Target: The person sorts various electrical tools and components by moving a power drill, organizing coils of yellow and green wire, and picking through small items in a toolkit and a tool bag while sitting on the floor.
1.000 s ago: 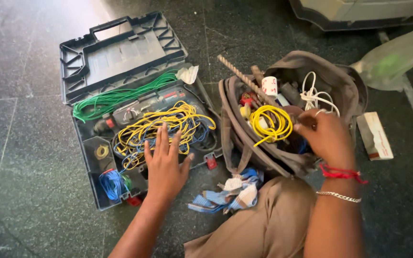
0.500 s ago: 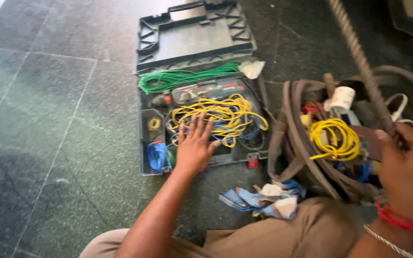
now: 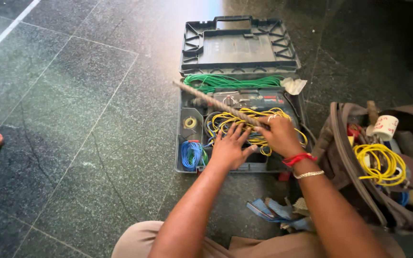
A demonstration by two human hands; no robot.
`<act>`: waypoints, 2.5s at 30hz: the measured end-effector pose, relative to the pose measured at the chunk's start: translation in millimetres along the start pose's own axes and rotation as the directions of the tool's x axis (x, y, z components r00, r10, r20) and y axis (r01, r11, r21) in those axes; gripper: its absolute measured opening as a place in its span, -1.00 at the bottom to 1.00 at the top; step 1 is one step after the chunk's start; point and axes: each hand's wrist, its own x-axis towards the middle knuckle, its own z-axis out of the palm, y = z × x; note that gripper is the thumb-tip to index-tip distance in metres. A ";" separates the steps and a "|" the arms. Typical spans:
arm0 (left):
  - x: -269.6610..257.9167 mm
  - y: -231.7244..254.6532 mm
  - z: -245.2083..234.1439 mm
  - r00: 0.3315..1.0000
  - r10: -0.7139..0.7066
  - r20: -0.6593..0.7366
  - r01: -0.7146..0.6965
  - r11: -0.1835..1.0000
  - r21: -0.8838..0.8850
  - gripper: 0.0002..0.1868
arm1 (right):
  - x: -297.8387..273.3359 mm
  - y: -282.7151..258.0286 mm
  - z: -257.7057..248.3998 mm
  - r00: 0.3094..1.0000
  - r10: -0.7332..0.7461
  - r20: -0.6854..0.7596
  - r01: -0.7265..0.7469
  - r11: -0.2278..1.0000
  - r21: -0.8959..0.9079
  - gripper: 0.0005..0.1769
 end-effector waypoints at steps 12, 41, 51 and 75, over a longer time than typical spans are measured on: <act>2.2 -1.0 3.7 1.000 -0.019 0.024 0.019 1.000 0.005 -0.18 | -6.8 25.3 35.7 1.000 -0.002 -0.024 0.000 0.997 -0.082 -0.82; 19.5 -49.2 -27.9 0.949 -0.164 -0.269 0.181 0.983 0.040 -0.18 | -30.2 38.8 43.2 0.990 -0.012 -0.143 -0.011 0.988 -0.154 -0.81; 22.0 -36.9 -23.6 0.946 -0.179 -0.271 0.219 0.967 0.129 -0.14 | -33.3 42.9 42.8 0.983 -0.063 -0.175 0.057 0.998 -0.040 -0.85; 51.6 -53.0 18.6 0.948 -0.128 -0.292 0.224 0.919 0.324 -0.33 | -3.4 33.2 33.7 0.973 0.108 0.204 -0.011 0.904 -0.427 -0.81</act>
